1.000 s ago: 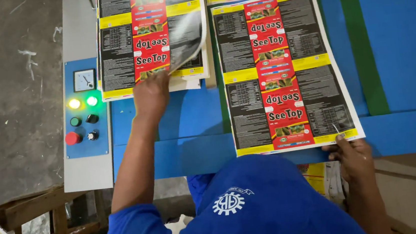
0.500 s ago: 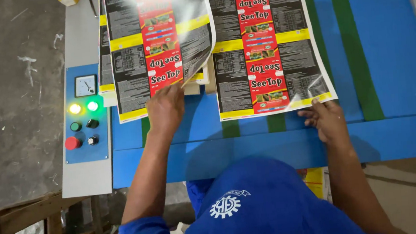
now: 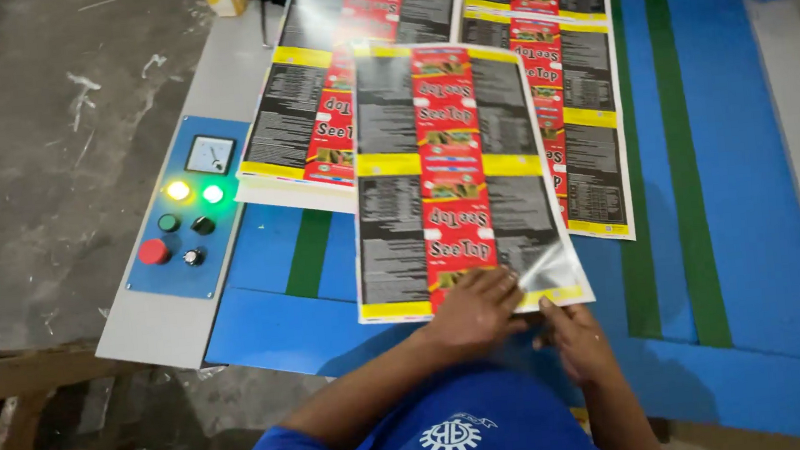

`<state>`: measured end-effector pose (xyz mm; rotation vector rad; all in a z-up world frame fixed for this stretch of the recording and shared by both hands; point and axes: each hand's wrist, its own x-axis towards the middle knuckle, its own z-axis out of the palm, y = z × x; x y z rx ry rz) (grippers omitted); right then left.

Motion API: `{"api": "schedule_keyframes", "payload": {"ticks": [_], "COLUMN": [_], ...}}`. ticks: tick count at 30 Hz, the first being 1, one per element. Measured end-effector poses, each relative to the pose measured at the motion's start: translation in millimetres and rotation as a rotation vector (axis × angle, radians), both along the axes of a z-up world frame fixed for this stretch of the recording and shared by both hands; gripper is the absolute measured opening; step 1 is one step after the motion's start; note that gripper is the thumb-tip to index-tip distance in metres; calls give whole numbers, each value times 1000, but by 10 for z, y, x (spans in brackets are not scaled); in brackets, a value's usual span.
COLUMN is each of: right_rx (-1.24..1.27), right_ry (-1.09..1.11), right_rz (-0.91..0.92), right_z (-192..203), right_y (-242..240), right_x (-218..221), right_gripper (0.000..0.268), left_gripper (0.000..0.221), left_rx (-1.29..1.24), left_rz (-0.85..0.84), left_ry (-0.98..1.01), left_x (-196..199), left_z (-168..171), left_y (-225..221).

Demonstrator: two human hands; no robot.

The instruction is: Inspecting and sorting sheets of printed labels on a production machine in a print shop.

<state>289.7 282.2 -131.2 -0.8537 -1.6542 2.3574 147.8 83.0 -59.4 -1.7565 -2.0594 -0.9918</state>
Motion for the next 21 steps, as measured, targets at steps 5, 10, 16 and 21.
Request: {"api": "schedule_keyframes", "payload": {"ticks": [5, 10, 16, 21], "right_rx": [82, 159, 171, 150], "right_ry": [10, -19, -80, -135], "right_rz": [-165, -302, -391, -465], "right_z": [-42, -137, -158, -353], "right_y": [302, 627, 783, 777], "right_x": [286, 859, 1321, 1639], "right_gripper": [26, 24, 24, 19], "left_gripper": [47, 38, 89, 49], "left_rx": [-29, -170, -286, -470], "left_rz": [143, 508, 577, 520], "left_ry": [23, 189, 188, 341], "left_x": [-546, -1566, -1720, -2012], "left_z": [105, -299, -165, -355], "left_y": [-131, -349, -653, -710]}}
